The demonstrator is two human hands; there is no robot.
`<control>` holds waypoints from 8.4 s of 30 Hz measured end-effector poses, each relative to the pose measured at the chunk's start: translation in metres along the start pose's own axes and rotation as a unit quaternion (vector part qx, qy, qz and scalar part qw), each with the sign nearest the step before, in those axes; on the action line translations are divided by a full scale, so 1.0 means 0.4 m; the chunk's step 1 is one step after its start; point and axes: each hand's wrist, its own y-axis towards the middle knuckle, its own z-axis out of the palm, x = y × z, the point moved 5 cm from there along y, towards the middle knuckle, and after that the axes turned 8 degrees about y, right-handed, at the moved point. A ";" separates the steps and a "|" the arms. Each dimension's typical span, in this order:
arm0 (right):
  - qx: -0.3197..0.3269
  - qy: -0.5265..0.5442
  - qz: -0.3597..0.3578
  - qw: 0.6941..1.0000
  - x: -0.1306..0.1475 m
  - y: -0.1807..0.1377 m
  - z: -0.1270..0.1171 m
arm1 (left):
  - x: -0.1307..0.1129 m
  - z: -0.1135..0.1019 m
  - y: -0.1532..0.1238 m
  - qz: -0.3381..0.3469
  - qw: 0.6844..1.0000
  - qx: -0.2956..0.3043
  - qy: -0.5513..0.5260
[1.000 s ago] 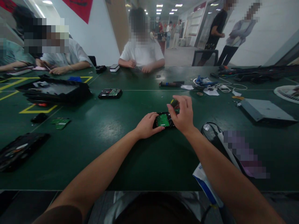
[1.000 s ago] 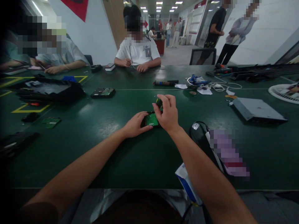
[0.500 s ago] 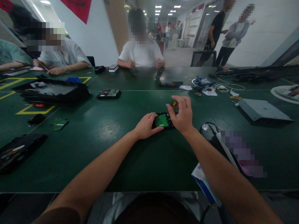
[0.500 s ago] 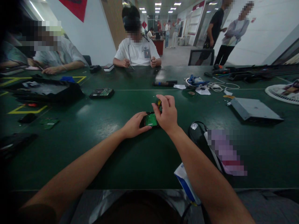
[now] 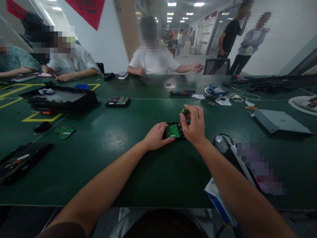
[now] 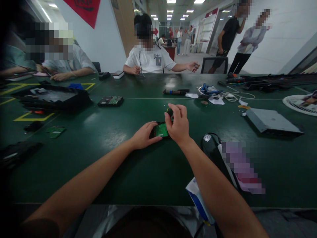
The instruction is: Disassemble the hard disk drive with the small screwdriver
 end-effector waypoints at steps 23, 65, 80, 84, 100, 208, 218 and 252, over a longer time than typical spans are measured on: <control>0.019 0.017 -0.004 1.000 -0.013 0.000 0.009 | 0.007 0.006 -0.001 -0.006 1.000 -0.002 -0.003; 0.009 -0.021 0.012 1.000 -0.014 0.000 0.004 | 0.004 0.001 0.000 -0.008 1.000 0.005 -0.011; 0.007 -0.013 0.007 1.000 -0.014 0.000 0.003 | 0.000 -0.003 0.000 -0.008 1.000 0.007 -0.012; 0.019 0.000 0.009 1.000 -0.023 -0.004 0.013 | 0.002 -0.002 -0.001 -0.012 1.000 0.008 -0.009; 0.037 0.008 0.015 0.999 -0.032 -0.009 0.021 | 0.000 -0.005 -0.001 -0.010 1.000 0.007 -0.008; -0.014 -0.013 -0.018 1.000 -0.004 0.003 0.001 | 0.002 -0.001 -0.001 -0.005 1.000 0.003 -0.005; 0.003 -0.002 -0.010 1.000 -0.011 -0.001 0.008 | 0.004 0.001 -0.002 -0.007 1.000 0.007 -0.003; 0.002 -0.003 -0.022 1.000 -0.010 0.002 0.010 | 0.008 0.003 -0.002 -0.006 1.000 0.001 -0.004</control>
